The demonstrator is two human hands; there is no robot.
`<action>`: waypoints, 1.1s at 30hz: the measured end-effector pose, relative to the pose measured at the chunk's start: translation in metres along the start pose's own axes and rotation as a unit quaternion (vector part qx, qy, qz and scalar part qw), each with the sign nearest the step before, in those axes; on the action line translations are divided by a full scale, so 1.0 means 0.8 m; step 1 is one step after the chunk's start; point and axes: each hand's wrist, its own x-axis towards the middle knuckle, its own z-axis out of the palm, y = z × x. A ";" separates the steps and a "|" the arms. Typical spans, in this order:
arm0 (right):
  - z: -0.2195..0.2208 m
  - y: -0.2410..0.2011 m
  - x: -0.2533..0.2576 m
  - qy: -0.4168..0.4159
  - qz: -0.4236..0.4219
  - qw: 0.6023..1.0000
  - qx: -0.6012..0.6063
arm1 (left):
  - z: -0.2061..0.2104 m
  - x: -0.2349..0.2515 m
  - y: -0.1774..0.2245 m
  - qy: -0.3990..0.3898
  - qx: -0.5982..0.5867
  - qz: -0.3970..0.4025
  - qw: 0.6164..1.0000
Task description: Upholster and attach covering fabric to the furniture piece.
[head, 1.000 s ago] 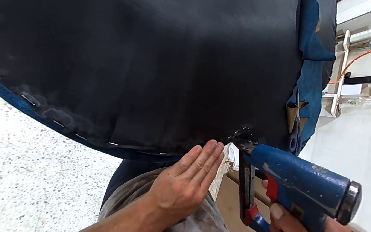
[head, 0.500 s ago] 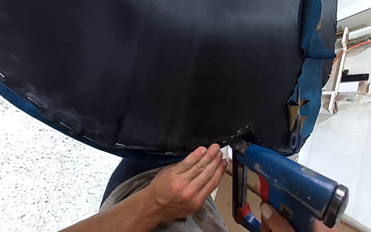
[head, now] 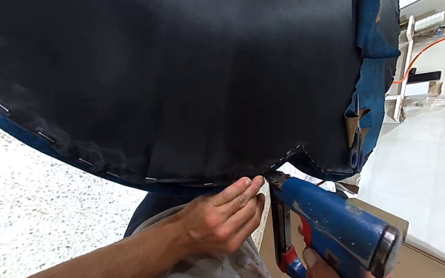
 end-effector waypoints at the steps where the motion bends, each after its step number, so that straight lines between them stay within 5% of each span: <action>1: 0.000 0.001 -0.003 0.002 0.001 1.000 -0.004 | -0.001 -0.001 -0.001 0.003 -0.008 0.004 1.000; 10: 0.016 0.004 -0.029 0.027 0.008 0.994 0.105 | -0.006 -0.009 -0.019 -0.027 -0.045 0.075 0.996; 14: 0.040 -0.057 -0.008 0.056 0.067 0.993 0.081 | -0.008 -0.009 -0.022 -0.030 -0.053 0.080 0.995; 17: 0.041 -0.011 -0.020 0.008 0.033 0.997 0.072 | -0.006 -0.017 -0.024 0.018 -0.146 0.073 0.987; 21: 0.037 0.007 -0.039 0.051 0.015 0.995 0.085 | -0.032 -0.047 -0.014 0.007 -0.231 0.045 0.972; 26: -0.031 0.048 -0.051 0.148 -0.012 0.968 0.201 | -0.067 -0.060 0.010 0.021 -0.120 -0.071 0.990; 30: -0.107 0.108 -0.061 0.107 -0.080 0.939 0.318 | -0.072 -0.023 0.001 0.038 0.067 -0.149 0.986; 33: -0.130 0.141 -0.059 0.116 -0.150 0.931 0.314 | -0.069 0.015 -0.017 -0.036 0.145 -0.157 0.976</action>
